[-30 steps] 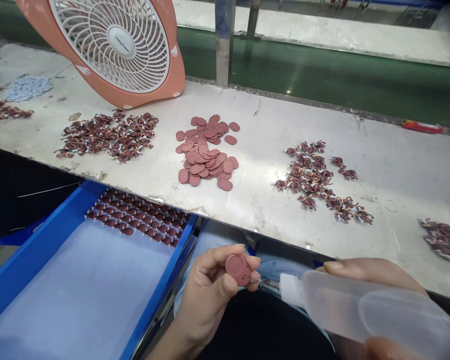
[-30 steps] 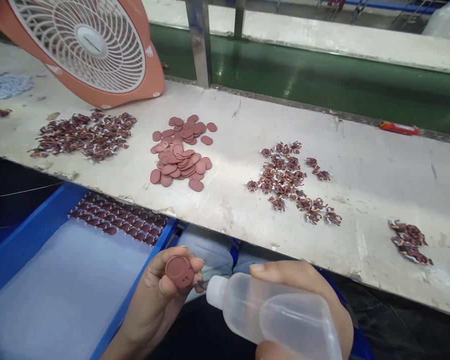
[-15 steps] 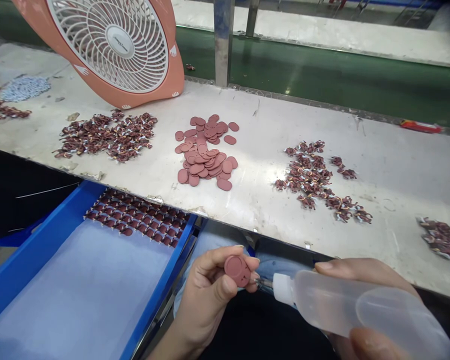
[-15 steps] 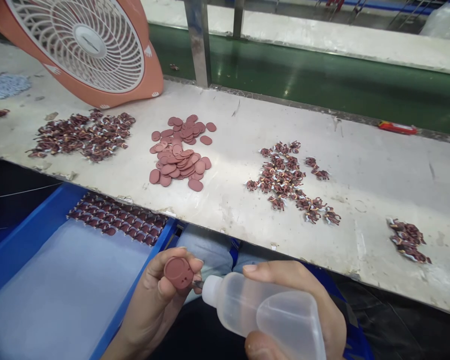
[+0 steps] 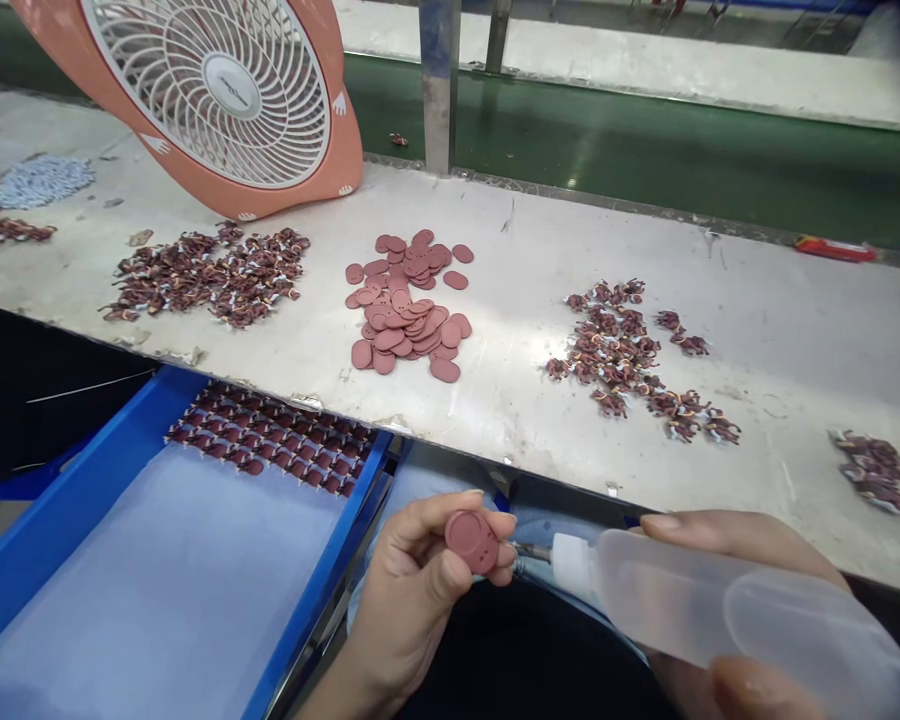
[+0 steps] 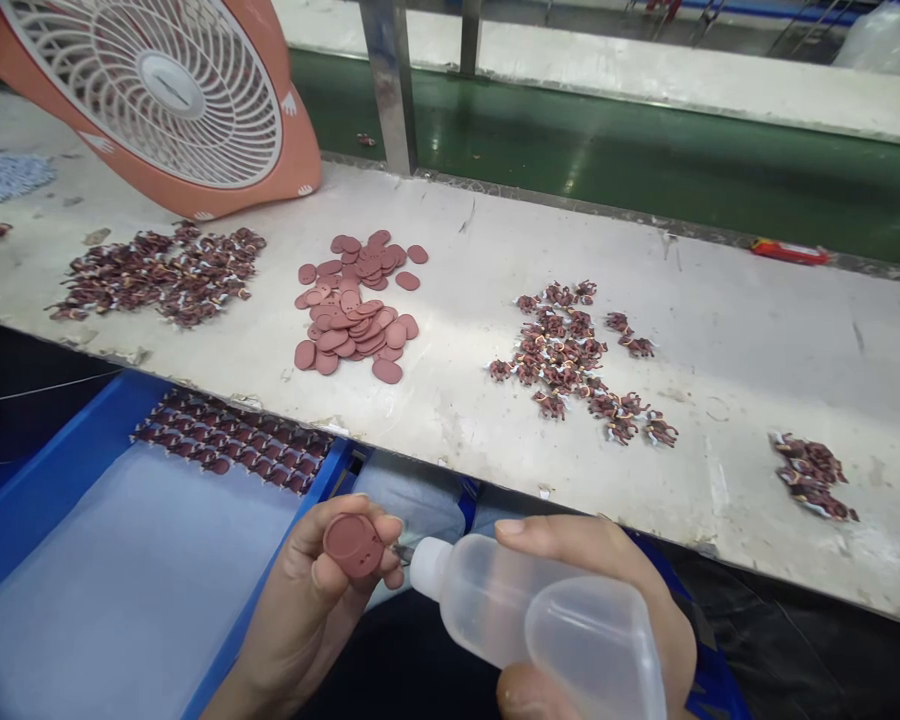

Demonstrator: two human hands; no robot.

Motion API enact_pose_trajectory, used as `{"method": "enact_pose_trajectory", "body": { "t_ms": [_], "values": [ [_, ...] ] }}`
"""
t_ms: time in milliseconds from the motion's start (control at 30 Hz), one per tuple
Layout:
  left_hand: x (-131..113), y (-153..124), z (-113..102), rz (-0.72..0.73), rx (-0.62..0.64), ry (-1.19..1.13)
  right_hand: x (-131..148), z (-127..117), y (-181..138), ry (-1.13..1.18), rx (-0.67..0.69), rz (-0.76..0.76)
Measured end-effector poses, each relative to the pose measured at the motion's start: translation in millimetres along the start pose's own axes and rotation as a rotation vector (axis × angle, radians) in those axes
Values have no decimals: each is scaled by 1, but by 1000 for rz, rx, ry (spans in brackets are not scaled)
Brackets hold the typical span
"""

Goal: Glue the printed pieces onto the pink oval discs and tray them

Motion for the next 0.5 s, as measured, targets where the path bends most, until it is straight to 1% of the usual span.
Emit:
{"method": "enact_pose_trajectory", "body": {
  "t_ms": [167,300,500],
  "values": [
    [2,0,-2,-9,-20,1,0,4,4,88,51,-88],
    [2,-2,-4,-7,-35,2,-6,-1,5,95,44,-71],
    [2,-1,-5,-14,-53,15,-5,1,5,118,43,-97]
  ]
}}
Point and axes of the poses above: each hand's wrist, its own y-axis towards the middle knuckle, its own z-axis out of the palm, x = y × z, the point moved 9 cm from there along y, towards the middle knuckle, and after that the axes turned 2 degrees about -y, right-handed, at the moved point
